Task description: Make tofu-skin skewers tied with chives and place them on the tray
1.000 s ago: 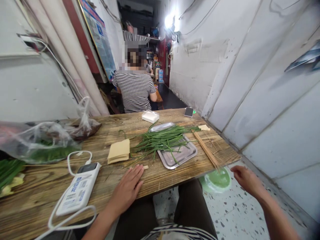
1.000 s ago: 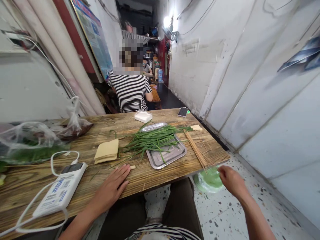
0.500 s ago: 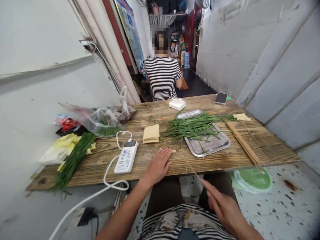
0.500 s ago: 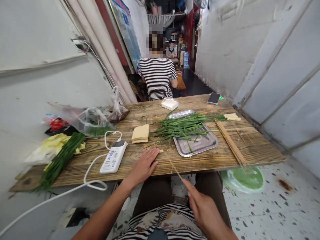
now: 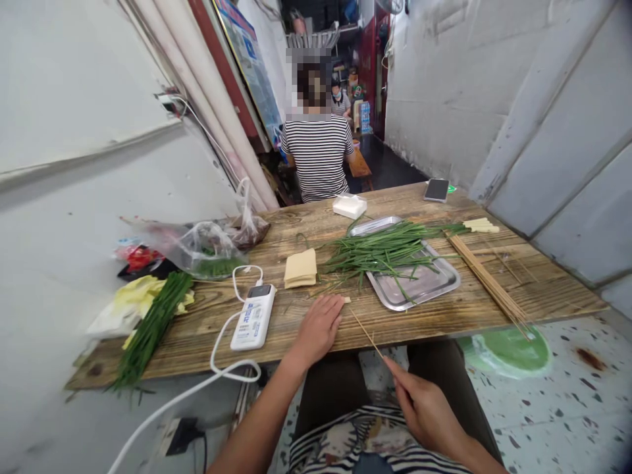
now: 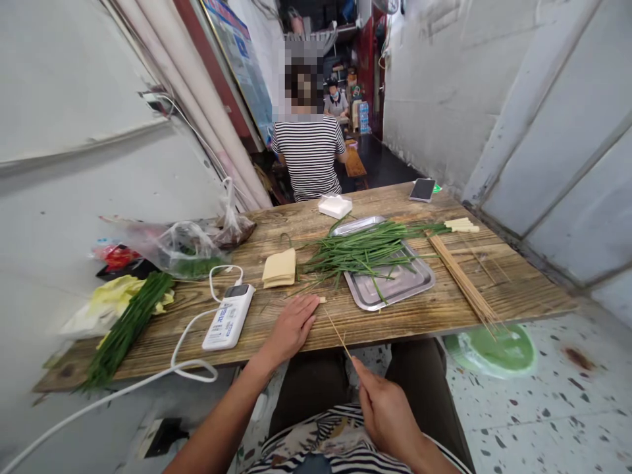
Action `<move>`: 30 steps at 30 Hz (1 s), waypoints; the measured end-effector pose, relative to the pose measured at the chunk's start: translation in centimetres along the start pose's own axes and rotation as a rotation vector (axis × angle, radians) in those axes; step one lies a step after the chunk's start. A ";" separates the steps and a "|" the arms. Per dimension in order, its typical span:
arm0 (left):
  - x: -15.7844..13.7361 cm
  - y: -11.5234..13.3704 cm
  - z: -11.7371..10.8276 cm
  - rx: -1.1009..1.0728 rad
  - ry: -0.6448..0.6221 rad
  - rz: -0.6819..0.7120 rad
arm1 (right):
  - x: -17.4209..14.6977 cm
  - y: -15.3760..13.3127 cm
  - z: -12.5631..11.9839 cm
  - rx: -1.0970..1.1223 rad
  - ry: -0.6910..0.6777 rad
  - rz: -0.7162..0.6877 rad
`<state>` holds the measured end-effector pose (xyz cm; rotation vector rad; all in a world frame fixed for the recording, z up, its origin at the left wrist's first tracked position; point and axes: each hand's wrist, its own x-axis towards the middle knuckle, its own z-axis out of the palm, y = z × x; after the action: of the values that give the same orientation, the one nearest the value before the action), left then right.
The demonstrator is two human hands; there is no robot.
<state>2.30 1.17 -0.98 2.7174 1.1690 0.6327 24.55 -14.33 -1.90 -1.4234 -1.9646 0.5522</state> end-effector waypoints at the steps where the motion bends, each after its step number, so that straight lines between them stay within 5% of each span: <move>1: 0.0 0.0 0.0 -0.005 0.001 0.001 | 0.2 -0.1 0.1 0.003 0.009 0.002; 30: 0.7 -0.2 0.4 -0.059 0.078 0.001 | 1.0 -0.4 2.0 0.033 0.076 0.030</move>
<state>2.77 1.83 -1.16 2.6671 1.1468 0.7676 22.69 -13.41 -2.76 -1.4345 -1.8698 0.5336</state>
